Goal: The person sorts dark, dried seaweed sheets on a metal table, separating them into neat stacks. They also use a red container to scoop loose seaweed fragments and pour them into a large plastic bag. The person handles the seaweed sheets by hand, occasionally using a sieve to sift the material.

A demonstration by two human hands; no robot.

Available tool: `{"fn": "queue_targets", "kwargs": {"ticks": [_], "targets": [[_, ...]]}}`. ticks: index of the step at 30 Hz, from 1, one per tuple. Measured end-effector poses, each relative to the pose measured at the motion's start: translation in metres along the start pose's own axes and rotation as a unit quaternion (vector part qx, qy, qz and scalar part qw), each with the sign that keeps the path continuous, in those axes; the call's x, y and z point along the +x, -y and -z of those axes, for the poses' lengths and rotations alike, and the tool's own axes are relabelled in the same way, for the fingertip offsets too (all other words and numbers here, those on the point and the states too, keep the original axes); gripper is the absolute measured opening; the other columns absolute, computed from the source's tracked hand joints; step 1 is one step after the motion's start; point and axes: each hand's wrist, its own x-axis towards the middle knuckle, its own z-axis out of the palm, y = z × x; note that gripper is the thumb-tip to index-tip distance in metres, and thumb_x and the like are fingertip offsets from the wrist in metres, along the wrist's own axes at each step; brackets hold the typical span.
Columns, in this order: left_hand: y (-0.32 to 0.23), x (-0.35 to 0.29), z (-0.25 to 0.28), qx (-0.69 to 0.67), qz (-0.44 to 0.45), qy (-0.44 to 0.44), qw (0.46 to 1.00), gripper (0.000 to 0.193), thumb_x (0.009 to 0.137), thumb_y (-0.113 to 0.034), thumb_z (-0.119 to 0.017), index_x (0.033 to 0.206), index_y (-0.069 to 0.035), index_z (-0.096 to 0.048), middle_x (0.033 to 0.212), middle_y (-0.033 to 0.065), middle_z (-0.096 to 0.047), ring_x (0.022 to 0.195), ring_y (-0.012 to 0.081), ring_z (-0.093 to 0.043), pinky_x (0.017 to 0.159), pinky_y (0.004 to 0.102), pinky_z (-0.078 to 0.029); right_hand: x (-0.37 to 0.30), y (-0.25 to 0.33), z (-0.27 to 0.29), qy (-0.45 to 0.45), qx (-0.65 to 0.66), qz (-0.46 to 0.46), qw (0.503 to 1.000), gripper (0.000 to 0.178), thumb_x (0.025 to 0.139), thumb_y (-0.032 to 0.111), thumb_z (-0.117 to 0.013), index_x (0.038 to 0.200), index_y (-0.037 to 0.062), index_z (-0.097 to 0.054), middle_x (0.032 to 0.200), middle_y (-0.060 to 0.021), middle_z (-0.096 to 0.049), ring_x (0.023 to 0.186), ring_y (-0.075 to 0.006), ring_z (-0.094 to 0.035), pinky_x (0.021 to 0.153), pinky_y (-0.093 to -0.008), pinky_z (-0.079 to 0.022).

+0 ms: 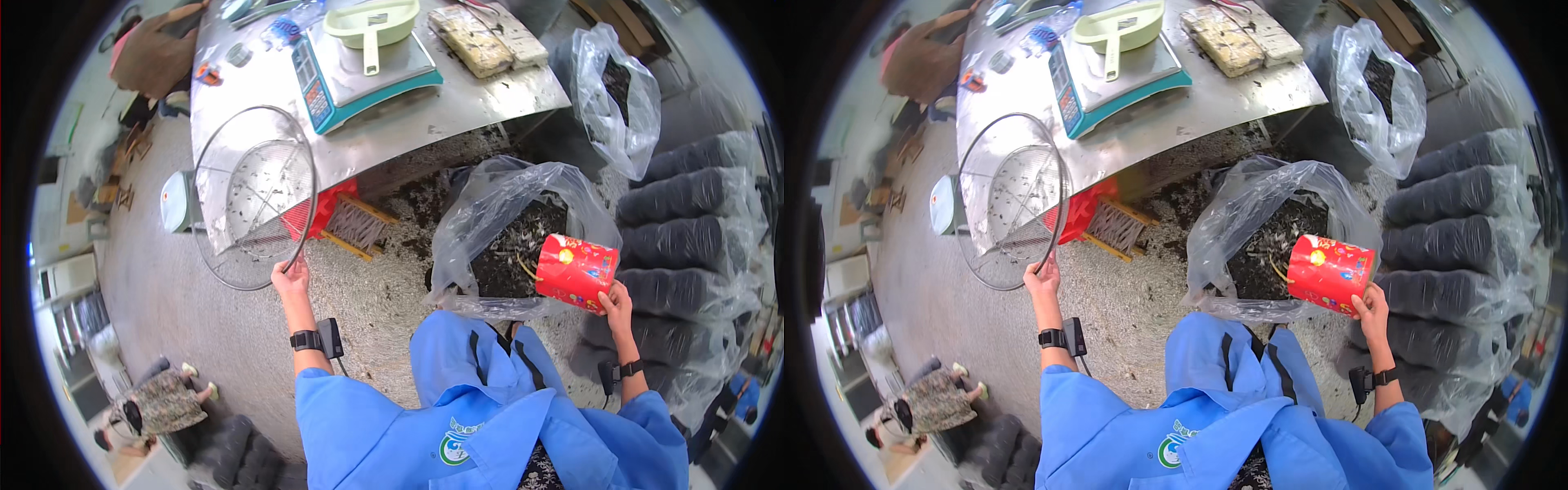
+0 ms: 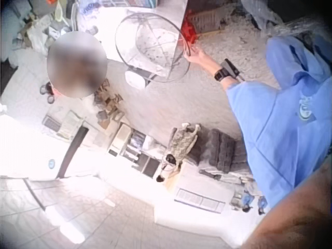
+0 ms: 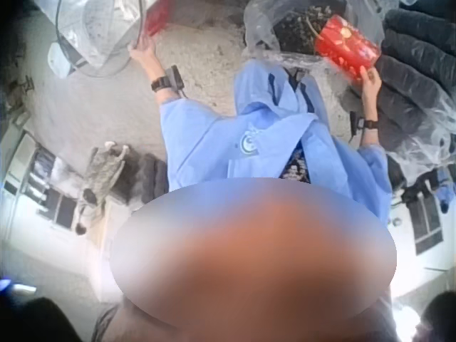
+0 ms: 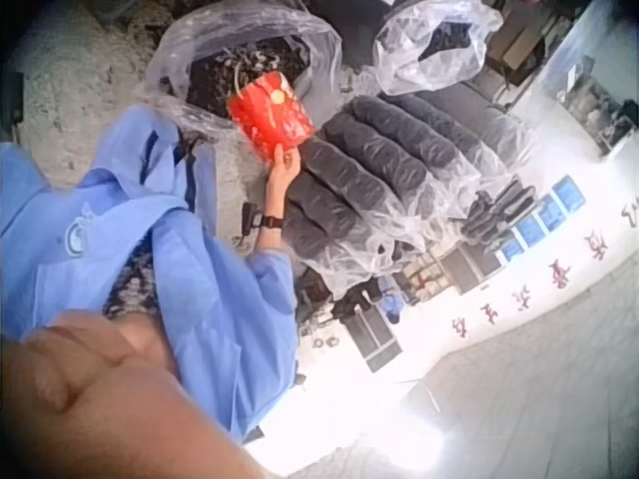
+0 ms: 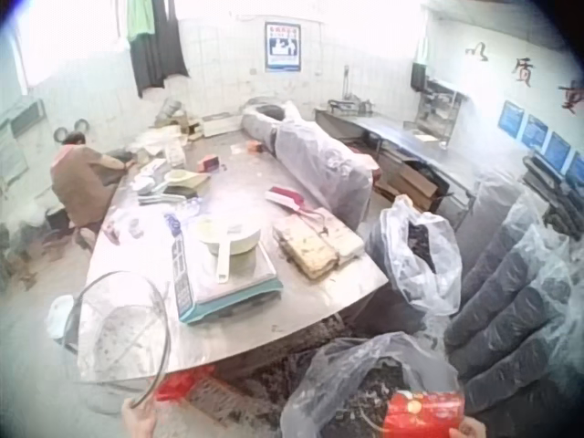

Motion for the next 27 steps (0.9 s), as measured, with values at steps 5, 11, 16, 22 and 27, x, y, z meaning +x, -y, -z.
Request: {"fn": "queue_targets", "kwargs": {"ticks": [5,11,16,22,27], "targets": [[-0.002,0.046,-0.045,-0.057,0.009,0.067,0.996,0.061,0.079,-0.017,-0.061,0.120,0.021,-0.037,0.120,0.0305,-0.052,0.109,0.0404,-0.055,0.085,0.0403,-0.053,-0.026,0.063,-0.020,-0.035,0.151,-0.218,0.964,0.015,0.087,0.015,-0.064,0.081,0.0044,-0.055,0.079,0.0029,-0.057,0.062,-0.0023,-0.049,0.051,-0.0173,-0.040],[0.172,-0.040,-0.095,0.195,0.076,0.263,0.942,0.026,0.093,-0.024,-0.056,0.107,-0.003,-0.056,0.114,0.0134,-0.060,0.110,0.0231,-0.056,0.091,0.0336,-0.048,-0.045,0.033,-0.027,-0.082,0.275,-0.253,0.924,0.023,0.090,0.017,-0.062,0.074,0.0113,-0.046,0.071,0.0034,-0.055,0.059,-0.0025,-0.048,0.052,-0.0180,-0.039],[0.393,-0.107,-0.034,0.592,0.157,0.446,0.652,0.054,0.082,-0.024,-0.071,0.129,-0.005,-0.053,0.128,0.0127,-0.055,0.113,0.0201,-0.054,0.096,0.0319,-0.042,-0.063,0.027,-0.030,-0.107,0.325,-0.284,0.896,0.023,0.091,0.016,-0.061,0.073,0.0124,-0.046,0.072,0.0035,-0.056,0.062,-0.0027,-0.050,0.053,-0.0181,-0.039],[0.517,-0.160,-0.032,0.436,0.200,0.411,0.776,0.100,0.068,-0.018,-0.083,0.143,-0.006,-0.019,0.128,0.0163,-0.048,0.110,0.0208,-0.051,0.092,0.0338,-0.044,-0.079,0.021,-0.039,-0.096,0.220,-0.253,0.937,0.021,0.087,0.013,-0.064,0.072,0.0050,-0.052,0.097,-0.0078,-0.061,0.073,-0.0077,-0.056,0.057,-0.0194,-0.043],[0.582,-0.120,0.035,0.624,0.210,0.326,0.678,0.025,0.084,-0.006,-0.060,0.106,0.002,-0.050,0.091,0.0106,-0.063,0.072,0.0225,-0.061,0.063,0.0415,-0.052,-0.071,-0.031,-0.051,-0.088,0.140,-0.232,0.958,0.024,0.084,0.010,-0.066,0.067,0.0013,-0.051,0.126,-0.0171,-0.049,0.090,-0.0128,-0.058,0.056,-0.0205,-0.046]]}}
